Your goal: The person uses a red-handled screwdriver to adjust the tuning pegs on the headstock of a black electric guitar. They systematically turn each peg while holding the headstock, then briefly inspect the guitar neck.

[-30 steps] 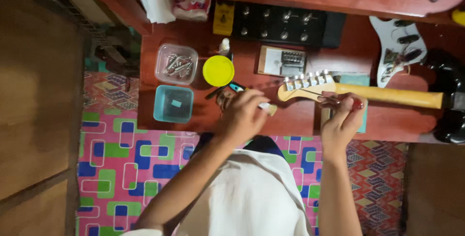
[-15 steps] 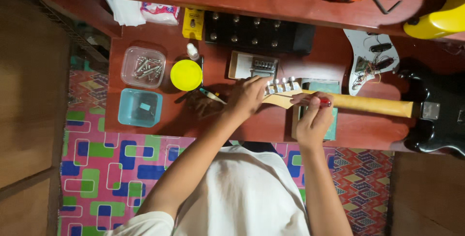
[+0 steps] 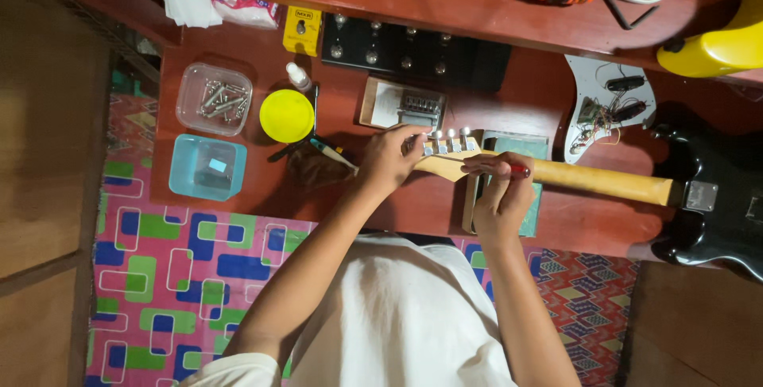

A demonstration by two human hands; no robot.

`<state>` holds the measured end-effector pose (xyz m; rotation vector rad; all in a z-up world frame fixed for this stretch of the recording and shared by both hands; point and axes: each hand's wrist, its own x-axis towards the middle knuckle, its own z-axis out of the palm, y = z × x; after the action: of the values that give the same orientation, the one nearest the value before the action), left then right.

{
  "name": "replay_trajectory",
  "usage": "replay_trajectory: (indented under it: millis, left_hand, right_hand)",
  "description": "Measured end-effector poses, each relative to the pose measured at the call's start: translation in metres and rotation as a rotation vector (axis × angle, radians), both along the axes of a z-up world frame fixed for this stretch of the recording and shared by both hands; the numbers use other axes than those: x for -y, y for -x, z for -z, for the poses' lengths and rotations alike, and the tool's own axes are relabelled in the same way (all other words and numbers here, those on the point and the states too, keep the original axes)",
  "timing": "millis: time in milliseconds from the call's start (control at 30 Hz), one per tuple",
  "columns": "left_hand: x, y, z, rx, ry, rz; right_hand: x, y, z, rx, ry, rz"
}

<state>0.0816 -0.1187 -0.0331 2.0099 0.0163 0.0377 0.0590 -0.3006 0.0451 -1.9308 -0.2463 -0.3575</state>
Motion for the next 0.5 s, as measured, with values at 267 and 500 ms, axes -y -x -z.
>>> replay_trajectory:
  millis: [267,500]
  left_hand:
    - [0.001,-0.007,0.005,-0.022,0.074,-0.046]
    - [-0.008,-0.005,-0.048,0.162,0.066,0.008]
  right_hand:
    - [-0.003,0.002,-0.013,0.0,0.166,-0.037]
    - [0.0,-0.015,-0.033,0.107,0.248,-0.089]
